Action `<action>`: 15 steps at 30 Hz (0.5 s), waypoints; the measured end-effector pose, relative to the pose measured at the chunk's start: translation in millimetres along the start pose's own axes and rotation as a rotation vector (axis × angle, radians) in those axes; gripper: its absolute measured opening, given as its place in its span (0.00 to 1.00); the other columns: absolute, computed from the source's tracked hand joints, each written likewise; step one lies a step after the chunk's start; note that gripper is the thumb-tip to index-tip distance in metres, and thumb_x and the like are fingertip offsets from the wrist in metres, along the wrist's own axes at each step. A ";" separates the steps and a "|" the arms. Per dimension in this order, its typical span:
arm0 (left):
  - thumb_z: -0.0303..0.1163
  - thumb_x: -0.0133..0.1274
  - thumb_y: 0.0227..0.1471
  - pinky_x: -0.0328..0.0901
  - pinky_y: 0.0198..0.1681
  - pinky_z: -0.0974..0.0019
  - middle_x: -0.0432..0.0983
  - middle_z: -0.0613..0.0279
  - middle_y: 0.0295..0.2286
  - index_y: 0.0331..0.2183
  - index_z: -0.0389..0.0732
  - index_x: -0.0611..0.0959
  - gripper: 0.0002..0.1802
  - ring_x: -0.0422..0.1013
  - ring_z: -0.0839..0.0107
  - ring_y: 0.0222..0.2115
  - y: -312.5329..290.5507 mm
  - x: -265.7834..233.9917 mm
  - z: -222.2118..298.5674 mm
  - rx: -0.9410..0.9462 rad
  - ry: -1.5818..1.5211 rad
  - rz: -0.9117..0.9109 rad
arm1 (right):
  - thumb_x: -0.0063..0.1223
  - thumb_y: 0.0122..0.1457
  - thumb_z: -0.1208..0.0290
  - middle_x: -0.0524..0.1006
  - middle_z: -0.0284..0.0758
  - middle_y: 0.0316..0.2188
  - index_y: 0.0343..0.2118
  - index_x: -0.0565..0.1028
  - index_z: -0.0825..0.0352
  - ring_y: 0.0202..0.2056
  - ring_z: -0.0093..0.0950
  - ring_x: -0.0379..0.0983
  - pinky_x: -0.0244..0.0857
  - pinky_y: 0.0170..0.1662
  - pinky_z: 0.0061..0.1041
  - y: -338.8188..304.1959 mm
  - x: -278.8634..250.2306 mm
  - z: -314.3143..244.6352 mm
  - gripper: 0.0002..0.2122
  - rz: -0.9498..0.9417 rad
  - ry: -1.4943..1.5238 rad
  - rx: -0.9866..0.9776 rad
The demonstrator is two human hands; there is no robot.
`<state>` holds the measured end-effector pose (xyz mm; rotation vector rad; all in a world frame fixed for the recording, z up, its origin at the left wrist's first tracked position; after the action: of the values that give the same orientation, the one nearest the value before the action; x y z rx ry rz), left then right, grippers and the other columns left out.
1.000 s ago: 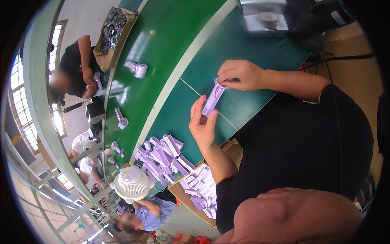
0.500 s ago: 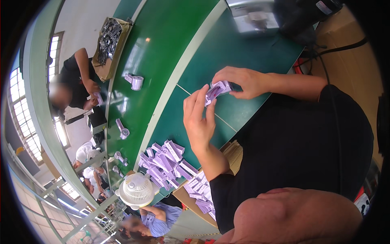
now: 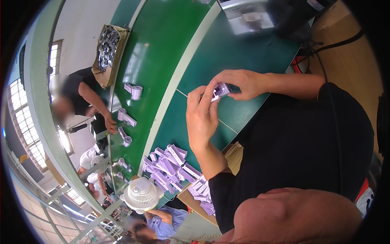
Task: Assemble small electronic housings using an electric screwdriver on a factory assembly line.
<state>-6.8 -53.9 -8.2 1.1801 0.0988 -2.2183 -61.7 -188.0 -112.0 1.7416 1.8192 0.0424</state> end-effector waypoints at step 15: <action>0.21 0.63 0.53 0.73 0.42 0.60 0.79 0.52 0.44 0.52 0.42 0.84 0.23 0.77 0.58 0.42 -4.9 0.9 -6.6 0.048 0.030 0.052 | 0.61 0.50 0.80 0.74 0.41 0.55 0.62 0.69 0.66 0.55 0.41 0.74 0.70 0.57 0.36 0.3 -3.5 -3.9 0.32 0.012 0.021 -0.008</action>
<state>-5.1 -48.2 -13.9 1.2275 0.0268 -2.1689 -63.3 -189.7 -107.2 1.7530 1.8205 0.0729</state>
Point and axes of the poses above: each hand's wrist, its own y-axis towards the middle knuckle, its own x-axis out of the palm, z = x × y, the point moved 7 cm from there along y, towards the middle knuckle
